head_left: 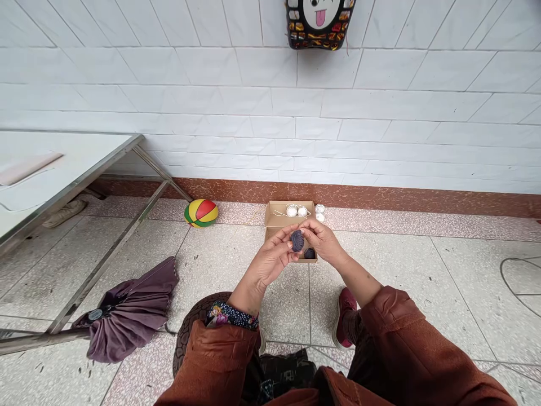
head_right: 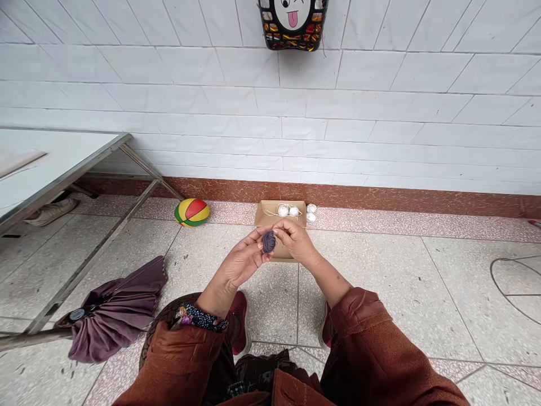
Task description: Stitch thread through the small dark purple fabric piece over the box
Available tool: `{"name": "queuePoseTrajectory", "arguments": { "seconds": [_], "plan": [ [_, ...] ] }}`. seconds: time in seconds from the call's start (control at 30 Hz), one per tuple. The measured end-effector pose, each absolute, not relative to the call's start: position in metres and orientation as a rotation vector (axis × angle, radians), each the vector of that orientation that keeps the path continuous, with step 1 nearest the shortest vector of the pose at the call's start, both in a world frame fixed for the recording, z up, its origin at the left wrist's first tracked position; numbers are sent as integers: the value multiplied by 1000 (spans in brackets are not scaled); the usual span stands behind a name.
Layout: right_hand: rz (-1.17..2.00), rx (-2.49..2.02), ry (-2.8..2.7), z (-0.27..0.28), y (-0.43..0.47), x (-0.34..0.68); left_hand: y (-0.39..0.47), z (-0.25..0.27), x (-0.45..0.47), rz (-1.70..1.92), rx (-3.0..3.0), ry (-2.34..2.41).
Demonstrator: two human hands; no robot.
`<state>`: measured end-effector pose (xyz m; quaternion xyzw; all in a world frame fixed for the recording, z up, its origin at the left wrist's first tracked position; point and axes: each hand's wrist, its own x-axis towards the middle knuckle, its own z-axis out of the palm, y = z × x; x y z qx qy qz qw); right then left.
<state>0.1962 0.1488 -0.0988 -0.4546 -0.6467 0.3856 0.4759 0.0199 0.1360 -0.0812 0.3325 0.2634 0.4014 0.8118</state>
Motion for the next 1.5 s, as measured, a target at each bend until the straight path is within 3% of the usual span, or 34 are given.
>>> {"name": "queuePoseTrajectory", "arguments": {
  "seconds": [0.5, 0.8, 0.93, 1.13, 1.5],
  "plan": [
    [673, -1028, -2165, -95, 129, 189, 157, -89, 9, 1321, 858, 836],
    [531, -1010, -1787, -70, 137, 206, 141, -91, 18, 959, 1247, 853],
    [612, -1116, -1713, -81, 146, 209, 136, -86, 19, 811, 1186, 710],
    [798, -1271, -1705, -98, 146, 201, 136, -81, 21, 931, 913, 642],
    [849, -985, -2082, -88, 127, 190, 152, -96, 16, 1206, 1040, 1042]
  ]
}}
